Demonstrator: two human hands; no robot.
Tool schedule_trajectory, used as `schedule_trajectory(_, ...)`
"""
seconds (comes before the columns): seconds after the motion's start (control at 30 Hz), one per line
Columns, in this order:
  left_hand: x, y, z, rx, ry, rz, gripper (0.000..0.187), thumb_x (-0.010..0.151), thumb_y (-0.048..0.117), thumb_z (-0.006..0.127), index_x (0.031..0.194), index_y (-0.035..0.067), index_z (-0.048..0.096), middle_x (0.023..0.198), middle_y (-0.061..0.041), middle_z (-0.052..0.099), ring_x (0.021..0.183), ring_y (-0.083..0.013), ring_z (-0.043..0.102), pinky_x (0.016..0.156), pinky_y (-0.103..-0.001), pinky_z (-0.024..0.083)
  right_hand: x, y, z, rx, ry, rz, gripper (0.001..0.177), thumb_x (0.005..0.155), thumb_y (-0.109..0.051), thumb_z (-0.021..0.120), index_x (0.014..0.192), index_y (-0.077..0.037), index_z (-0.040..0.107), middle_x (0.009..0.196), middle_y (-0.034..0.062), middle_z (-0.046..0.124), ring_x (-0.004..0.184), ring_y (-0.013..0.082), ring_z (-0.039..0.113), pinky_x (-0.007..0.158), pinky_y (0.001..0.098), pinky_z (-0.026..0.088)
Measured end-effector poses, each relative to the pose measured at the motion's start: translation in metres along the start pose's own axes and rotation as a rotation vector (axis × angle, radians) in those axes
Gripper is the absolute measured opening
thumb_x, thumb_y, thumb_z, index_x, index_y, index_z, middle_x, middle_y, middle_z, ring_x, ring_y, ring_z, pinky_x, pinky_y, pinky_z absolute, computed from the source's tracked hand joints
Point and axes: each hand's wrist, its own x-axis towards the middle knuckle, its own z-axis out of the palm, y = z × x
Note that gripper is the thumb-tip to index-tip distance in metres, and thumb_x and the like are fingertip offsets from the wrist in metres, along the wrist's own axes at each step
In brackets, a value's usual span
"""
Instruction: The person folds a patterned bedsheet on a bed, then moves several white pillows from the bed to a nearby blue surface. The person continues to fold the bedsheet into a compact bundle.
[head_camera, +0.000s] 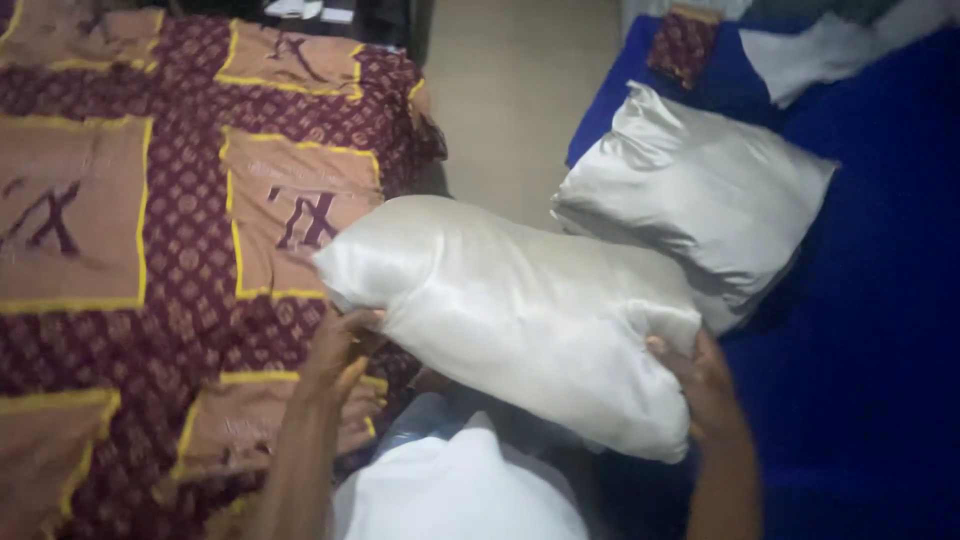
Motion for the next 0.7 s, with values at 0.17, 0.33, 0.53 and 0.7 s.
schedule_trajectory(0.17,0.071,0.013,0.04,0.047,-0.134,-0.073,0.063,0.075,-0.011,0.065,0.135,0.003,0.054,0.117,-0.009,0.067,0.104,-0.0222,0.069,0.089,-0.038,0.06,0.053,0.003,-0.005,0.001,0.071,-0.04,0.051,0.083,-0.002,0.069,0.133,-0.001,0.058,0.118,0.0105,0.07,0.105,0.0216,0.068,0.093,0.0379,0.055)
schedule_trajectory(0.33,0.135,0.032,0.087,0.254,-0.133,-0.124,0.07,0.069,-0.014,0.067,0.132,0.012,0.051,0.115,-0.004,0.067,0.102,-0.0205,0.069,0.088,-0.036,0.059,0.104,-0.004,-0.011,0.001,0.229,0.022,0.054,0.077,0.004,0.069,0.13,-0.001,0.059,0.114,0.012,0.071,0.101,0.0237,0.07,0.091,0.0393,0.057)
schedule_trajectory(0.53,0.205,0.028,0.138,0.555,-0.44,-0.054,0.059,0.074,-0.009,0.071,0.131,0.001,0.061,0.12,-0.008,0.072,0.107,-0.0188,0.068,0.094,-0.031,0.052,0.136,-0.013,-0.021,-0.027,0.465,-0.083,0.061,0.07,0.007,0.063,0.131,-0.002,0.061,0.114,0.0109,0.07,0.099,0.0218,0.069,0.091,0.0357,0.055)
schedule_trajectory(0.7,0.265,-0.005,0.188,0.756,-0.609,-0.049,0.05,0.078,-0.005,0.073,0.127,-0.003,0.065,0.119,-0.012,0.075,0.108,-0.0214,0.07,0.098,-0.034,0.053,0.151,-0.024,-0.044,-0.146,0.652,-0.124,0.063,0.068,0.006,0.063,0.13,-0.004,0.062,0.112,0.0072,0.071,0.097,0.0186,0.068,0.089,0.0313,0.053)
